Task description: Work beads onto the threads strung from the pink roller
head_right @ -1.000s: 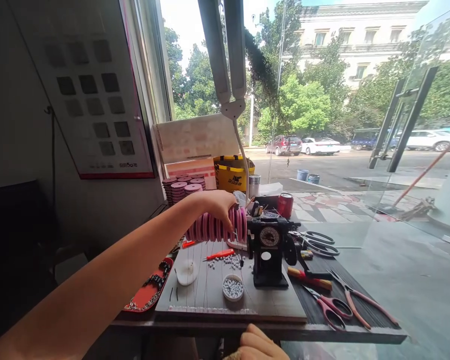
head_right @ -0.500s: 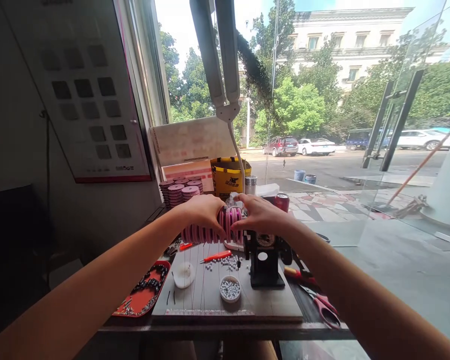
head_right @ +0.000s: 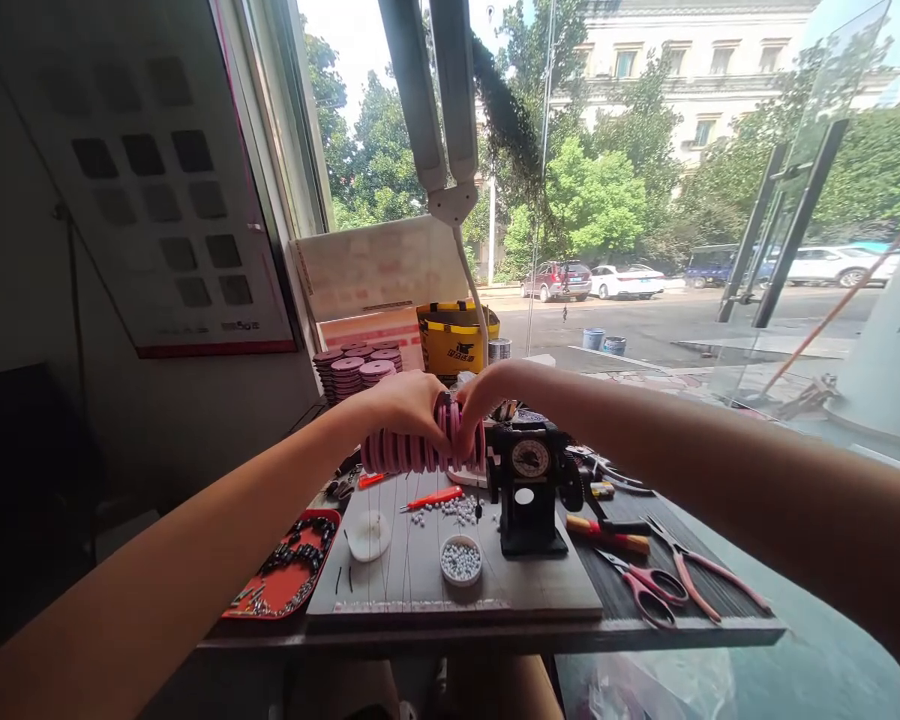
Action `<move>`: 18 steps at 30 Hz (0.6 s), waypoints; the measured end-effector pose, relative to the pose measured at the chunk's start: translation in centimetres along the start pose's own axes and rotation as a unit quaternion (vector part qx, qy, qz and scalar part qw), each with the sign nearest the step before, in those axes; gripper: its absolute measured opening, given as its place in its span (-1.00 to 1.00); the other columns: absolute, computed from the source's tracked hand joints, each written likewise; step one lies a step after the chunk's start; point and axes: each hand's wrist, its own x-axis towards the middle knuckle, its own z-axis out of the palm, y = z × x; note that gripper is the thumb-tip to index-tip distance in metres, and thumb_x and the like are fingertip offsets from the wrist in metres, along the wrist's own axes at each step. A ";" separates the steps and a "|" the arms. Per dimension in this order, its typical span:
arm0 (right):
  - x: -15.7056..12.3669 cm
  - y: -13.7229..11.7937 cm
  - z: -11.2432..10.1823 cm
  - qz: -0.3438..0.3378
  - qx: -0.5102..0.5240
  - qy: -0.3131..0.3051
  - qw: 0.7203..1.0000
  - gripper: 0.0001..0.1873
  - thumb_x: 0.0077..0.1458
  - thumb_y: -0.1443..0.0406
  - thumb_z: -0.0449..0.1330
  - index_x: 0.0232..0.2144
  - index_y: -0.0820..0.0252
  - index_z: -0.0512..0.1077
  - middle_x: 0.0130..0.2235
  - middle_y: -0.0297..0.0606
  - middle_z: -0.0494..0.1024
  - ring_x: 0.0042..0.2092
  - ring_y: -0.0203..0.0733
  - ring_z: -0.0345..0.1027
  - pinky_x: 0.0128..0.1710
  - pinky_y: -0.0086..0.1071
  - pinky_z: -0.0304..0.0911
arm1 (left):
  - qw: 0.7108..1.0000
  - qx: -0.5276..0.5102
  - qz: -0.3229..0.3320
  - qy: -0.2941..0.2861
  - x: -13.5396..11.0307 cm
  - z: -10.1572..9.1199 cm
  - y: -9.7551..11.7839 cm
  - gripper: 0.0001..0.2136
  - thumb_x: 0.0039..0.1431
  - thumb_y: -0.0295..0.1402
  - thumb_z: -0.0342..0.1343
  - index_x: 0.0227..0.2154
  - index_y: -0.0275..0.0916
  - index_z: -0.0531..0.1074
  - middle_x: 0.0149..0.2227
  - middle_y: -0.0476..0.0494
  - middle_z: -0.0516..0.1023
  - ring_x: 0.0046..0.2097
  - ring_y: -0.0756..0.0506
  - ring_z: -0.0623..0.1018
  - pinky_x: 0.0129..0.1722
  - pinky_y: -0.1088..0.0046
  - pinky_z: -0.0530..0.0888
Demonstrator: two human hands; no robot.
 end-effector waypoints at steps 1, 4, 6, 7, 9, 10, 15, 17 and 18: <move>-0.1 0.0 0.1 0.004 -0.003 -0.023 1.000 -0.64 -0.53 0.17 0.42 -0.54 0.19 0.53 -0.50 -0.37 0.48 -0.41 -0.20 0.37 -0.38 -0.35 0.30 | 1.000 0.000 -0.001 0.000 0.1 0.0 -0.1 -0.51 -0.41 0.06 0.19 -0.45 -0.24 0.48 -0.41 -0.17 0.53 -0.38 -0.18 0.50 -0.52 0.38 0.36; -0.4 0.0 0.6 0.001 -0.017 -0.034 0.999 -0.55 -0.44 0.12 0.39 -0.39 0.19 0.53 -0.33 -0.30 0.46 -0.27 -0.16 0.34 -0.26 -0.34 0.29 | 1.000 -0.004 -0.005 -0.005 0.3 -0.1 -0.3 -0.51 -0.43 0.04 0.20 -0.44 -0.25 0.49 -0.40 -0.18 0.54 -0.38 -0.19 0.50 -0.52 0.38 0.36; -0.6 0.1 0.9 -0.008 -0.033 -0.013 0.999 -0.46 -0.44 0.11 0.38 -0.30 0.19 0.50 -0.21 -0.26 0.41 -0.17 -0.10 0.29 -0.16 -0.32 0.26 | 1.000 -0.013 -0.002 -0.013 0.3 0.0 -0.4 -0.53 -0.43 0.02 0.21 -0.45 -0.24 0.48 -0.40 -0.15 0.53 -0.38 -0.16 0.49 -0.53 0.41 0.36; -0.7 0.1 1.1 -0.011 -0.043 -0.001 0.999 -0.43 -0.44 0.10 0.37 -0.27 0.19 0.49 -0.17 -0.24 0.38 -0.13 -0.07 0.26 -0.13 -0.30 0.24 | 1.000 -0.018 0.001 -0.017 0.4 0.0 -0.5 -0.54 -0.42 0.02 0.21 -0.46 -0.23 0.48 -0.41 -0.13 0.53 -0.39 -0.15 0.49 -0.54 0.42 0.35; -0.9 0.2 1.4 -0.018 -0.064 0.021 0.998 -0.38 -0.44 0.09 0.37 -0.24 0.22 0.46 -0.14 -0.18 0.33 -0.09 -0.01 0.21 -0.08 -0.25 0.21 | 0.999 -0.024 0.005 -0.022 0.5 0.1 -0.6 -0.56 -0.42 0.01 0.21 -0.48 -0.22 0.47 -0.42 -0.11 0.53 -0.40 -0.13 0.48 -0.55 0.45 0.34; -1.0 0.2 1.6 -0.021 -0.074 0.032 0.997 -0.38 -0.44 0.08 0.36 -0.24 0.24 0.45 -0.15 -0.16 0.32 -0.08 0.01 0.19 -0.06 -0.24 0.19 | 0.999 -0.024 0.006 -0.024 0.6 0.2 -0.7 -0.56 -0.41 0.02 0.21 -0.49 -0.23 0.47 -0.42 -0.11 0.53 -0.40 -0.12 0.48 -0.56 0.45 0.34; -2.1 0.0 3.2 -0.021 -0.107 0.108 0.988 -0.29 -0.42 0.10 0.34 -0.15 0.28 0.35 -0.17 -0.11 0.29 -0.06 0.06 0.13 -0.02 -0.18 0.13 | 1.000 -0.012 0.013 -0.022 0.9 -0.4 -0.9 -0.53 -0.32 0.08 0.12 -0.50 -0.27 0.47 -0.43 -0.14 0.52 -0.42 -0.12 0.47 -0.58 0.44 0.31; -2.5 -0.2 3.7 -0.014 -0.111 0.139 0.984 -0.24 -0.41 0.11 0.33 -0.10 0.28 0.29 -0.13 -0.08 0.28 -0.05 0.08 0.11 -0.03 -0.14 0.12 | 1.000 0.007 0.012 -0.015 0.6 -0.7 -0.6 -0.52 -0.32 0.07 0.12 -0.46 -0.28 0.47 -0.41 -0.17 0.53 -0.38 -0.16 0.48 -0.54 0.41 0.34; -2.6 -0.2 3.7 -0.011 -0.109 0.145 0.983 -0.22 -0.40 0.11 0.33 -0.07 0.28 0.27 -0.11 -0.08 0.27 -0.04 0.08 0.11 -0.02 -0.14 0.11 | 1.000 0.020 0.012 -0.012 0.3 -0.7 -0.3 -0.51 -0.34 0.06 0.14 -0.43 -0.28 0.48 -0.39 -0.19 0.54 -0.36 -0.19 0.49 -0.51 0.38 0.35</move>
